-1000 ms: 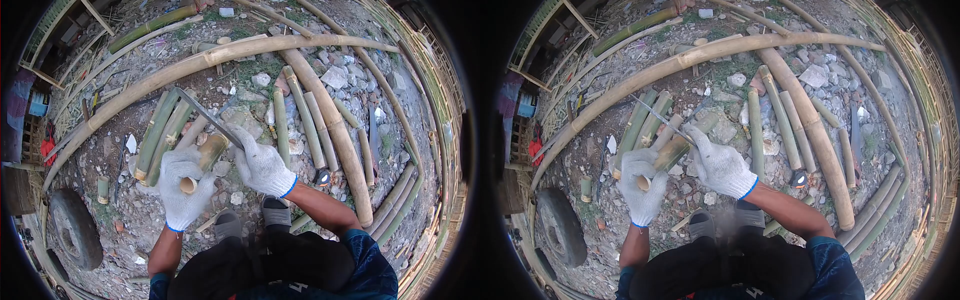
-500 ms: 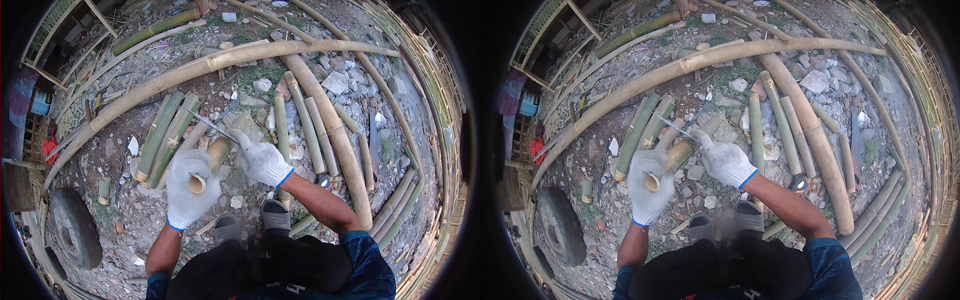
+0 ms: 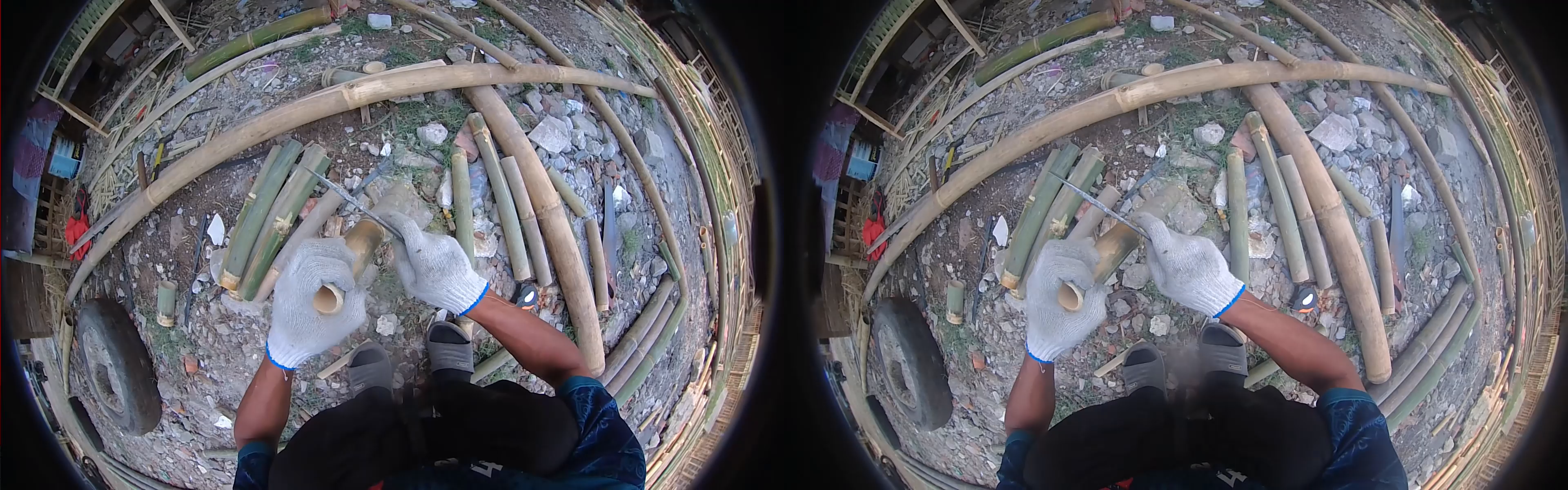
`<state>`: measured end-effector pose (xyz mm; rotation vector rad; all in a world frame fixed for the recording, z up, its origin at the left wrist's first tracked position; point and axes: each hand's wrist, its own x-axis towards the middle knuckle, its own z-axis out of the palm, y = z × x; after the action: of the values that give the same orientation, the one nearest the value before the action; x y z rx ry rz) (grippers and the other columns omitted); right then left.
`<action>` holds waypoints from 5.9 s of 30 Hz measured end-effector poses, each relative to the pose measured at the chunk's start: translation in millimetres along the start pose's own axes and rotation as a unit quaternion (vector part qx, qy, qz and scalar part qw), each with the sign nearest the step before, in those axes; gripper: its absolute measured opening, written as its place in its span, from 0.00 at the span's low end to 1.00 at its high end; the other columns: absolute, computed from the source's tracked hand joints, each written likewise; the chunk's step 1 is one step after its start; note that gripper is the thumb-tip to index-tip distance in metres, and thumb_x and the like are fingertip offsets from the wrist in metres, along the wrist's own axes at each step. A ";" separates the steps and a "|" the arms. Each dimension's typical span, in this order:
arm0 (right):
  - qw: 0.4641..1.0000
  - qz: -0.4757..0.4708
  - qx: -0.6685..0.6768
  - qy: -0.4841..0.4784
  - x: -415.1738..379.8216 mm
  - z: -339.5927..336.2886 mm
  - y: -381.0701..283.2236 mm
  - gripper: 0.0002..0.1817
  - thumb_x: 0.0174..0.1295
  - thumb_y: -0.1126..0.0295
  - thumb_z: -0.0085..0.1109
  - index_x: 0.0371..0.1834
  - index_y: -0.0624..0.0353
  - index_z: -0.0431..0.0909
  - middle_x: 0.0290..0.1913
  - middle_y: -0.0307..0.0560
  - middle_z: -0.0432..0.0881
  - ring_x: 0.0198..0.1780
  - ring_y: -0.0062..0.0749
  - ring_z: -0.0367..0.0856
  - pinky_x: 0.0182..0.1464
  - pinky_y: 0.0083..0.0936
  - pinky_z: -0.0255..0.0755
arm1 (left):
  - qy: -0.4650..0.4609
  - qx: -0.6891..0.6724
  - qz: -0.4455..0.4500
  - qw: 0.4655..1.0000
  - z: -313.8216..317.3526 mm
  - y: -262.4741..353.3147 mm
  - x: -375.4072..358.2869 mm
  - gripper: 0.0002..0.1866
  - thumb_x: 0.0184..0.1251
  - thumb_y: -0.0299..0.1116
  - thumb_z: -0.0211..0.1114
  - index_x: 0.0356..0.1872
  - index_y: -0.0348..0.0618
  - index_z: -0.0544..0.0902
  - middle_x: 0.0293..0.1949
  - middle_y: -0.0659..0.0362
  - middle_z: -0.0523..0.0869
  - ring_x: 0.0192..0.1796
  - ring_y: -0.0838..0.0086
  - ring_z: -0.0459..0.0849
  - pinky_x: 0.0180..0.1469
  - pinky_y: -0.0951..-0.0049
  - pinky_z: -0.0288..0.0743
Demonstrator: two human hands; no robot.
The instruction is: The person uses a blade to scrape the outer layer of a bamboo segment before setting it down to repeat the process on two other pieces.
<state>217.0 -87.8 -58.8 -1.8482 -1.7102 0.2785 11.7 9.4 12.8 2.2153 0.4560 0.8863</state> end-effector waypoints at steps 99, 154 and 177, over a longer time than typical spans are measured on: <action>0.976 -0.061 -0.095 -0.187 6.5 -17.3 23.0 0.26 0.68 0.67 0.59 0.69 0.59 0.68 0.28 0.54 0.85 0.26 0.54 0.86 0.26 0.47 0.79 | -0.299 -0.013 0.122 0.946 -18.0 4.0 7.1 0.11 0.48 0.31 0.70 0.34 0.48 0.81 0.46 0.58 0.83 0.53 0.56 0.83 0.61 0.53 0.77; 0.920 0.372 -0.100 -0.062 -77.8 36.4 142.7 0.43 0.61 0.34 0.70 0.62 0.64 0.78 0.49 0.66 0.88 0.53 0.59 0.88 0.57 0.46 0.80 | 0.383 -0.439 -0.489 0.649 -15.9 -111.0 -169.8 0.20 0.80 0.42 0.66 0.64 0.41 0.80 0.54 0.54 0.88 0.49 0.68 0.89 0.48 0.68 0.88; 0.915 0.402 0.046 -0.002 -71.7 40.1 164.4 0.37 0.57 0.40 0.73 0.52 0.67 0.86 0.47 0.64 0.89 0.51 0.56 0.89 0.55 0.42 0.81 | 0.328 -0.138 -0.537 0.765 -46.2 -145.3 -179.9 0.44 0.77 0.36 0.69 0.84 0.41 0.52 0.66 0.49 0.76 0.57 0.65 0.82 0.49 0.69 0.83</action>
<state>322.1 -143.8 -198.8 -2.3849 -0.8254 0.6683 -156.7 35.4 -150.2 0.9597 1.5916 0.9119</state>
